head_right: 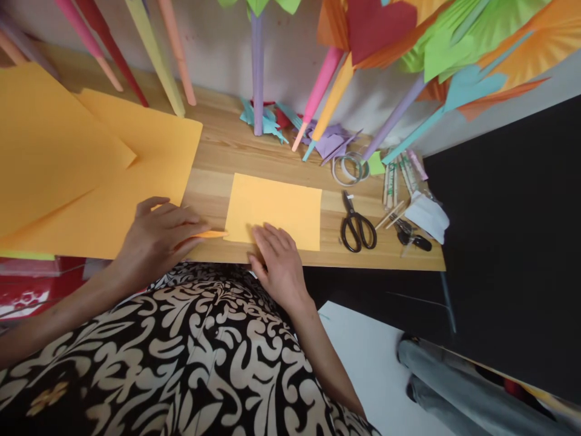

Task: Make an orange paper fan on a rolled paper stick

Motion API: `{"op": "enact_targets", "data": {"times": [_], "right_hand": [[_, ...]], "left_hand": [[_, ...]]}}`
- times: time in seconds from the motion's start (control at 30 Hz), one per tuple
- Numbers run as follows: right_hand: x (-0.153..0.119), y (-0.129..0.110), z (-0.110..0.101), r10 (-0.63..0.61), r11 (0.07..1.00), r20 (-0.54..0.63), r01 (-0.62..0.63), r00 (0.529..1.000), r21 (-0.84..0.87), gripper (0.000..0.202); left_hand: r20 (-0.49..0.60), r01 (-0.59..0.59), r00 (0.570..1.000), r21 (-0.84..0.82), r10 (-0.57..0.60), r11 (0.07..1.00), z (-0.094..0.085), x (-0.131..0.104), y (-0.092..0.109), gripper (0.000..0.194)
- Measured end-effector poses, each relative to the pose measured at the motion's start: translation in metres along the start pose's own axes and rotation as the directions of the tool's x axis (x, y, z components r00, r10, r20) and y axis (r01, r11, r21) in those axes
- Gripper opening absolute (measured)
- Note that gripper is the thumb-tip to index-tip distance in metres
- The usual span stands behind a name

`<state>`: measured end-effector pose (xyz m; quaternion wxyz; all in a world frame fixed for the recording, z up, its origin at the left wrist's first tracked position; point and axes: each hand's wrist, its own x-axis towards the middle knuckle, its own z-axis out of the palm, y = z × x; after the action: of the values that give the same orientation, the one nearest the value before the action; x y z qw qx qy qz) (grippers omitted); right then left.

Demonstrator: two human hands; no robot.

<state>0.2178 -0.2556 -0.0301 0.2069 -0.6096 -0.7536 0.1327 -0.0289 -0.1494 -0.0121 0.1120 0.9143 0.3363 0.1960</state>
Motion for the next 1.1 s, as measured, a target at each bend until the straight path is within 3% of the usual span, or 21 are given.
{"op": "enact_targets", "data": {"times": [0.37, 0.5, 0.7, 0.83, 1.1], "right_hand": [[-0.002, 0.005, 0.009, -0.015, 1.0, -0.062, 0.013, 0.998, -0.023, 0.052], [-0.003, 0.006, 0.011, -0.005, 1.0, -0.062, 0.004, 0.998, -0.007, 0.054], [-0.003, 0.005, 0.011, -0.001, 1.0, -0.072, 0.002, 0.997, 0.007, 0.056], [-0.003, 0.004, 0.01, 0.009, 1.0, -0.058, -0.008, 0.998, 0.021, 0.058], [-0.002, -0.002, 0.005, 0.046, 0.999, -0.032, -0.045, 0.998, 0.012, 0.052]], "left_hand": [[-0.044, -0.049, 0.998, 0.039, 0.051, 0.998, -0.004, -0.002, -0.005, 0.023], [-0.077, -0.045, 0.996, 0.108, 0.053, 0.993, -0.007, -0.001, -0.017, 0.021], [-0.098, 0.061, 0.994, 0.225, -0.04, 0.972, -0.011, 0.002, -0.041, 0.026], [-0.12, 0.099, 0.99, 0.235, -0.072, 0.967, -0.007, 0.006, -0.047, 0.026], [-0.114, 0.066, 0.992, 0.197, -0.044, 0.978, 0.006, 0.018, -0.046, 0.029]]}}
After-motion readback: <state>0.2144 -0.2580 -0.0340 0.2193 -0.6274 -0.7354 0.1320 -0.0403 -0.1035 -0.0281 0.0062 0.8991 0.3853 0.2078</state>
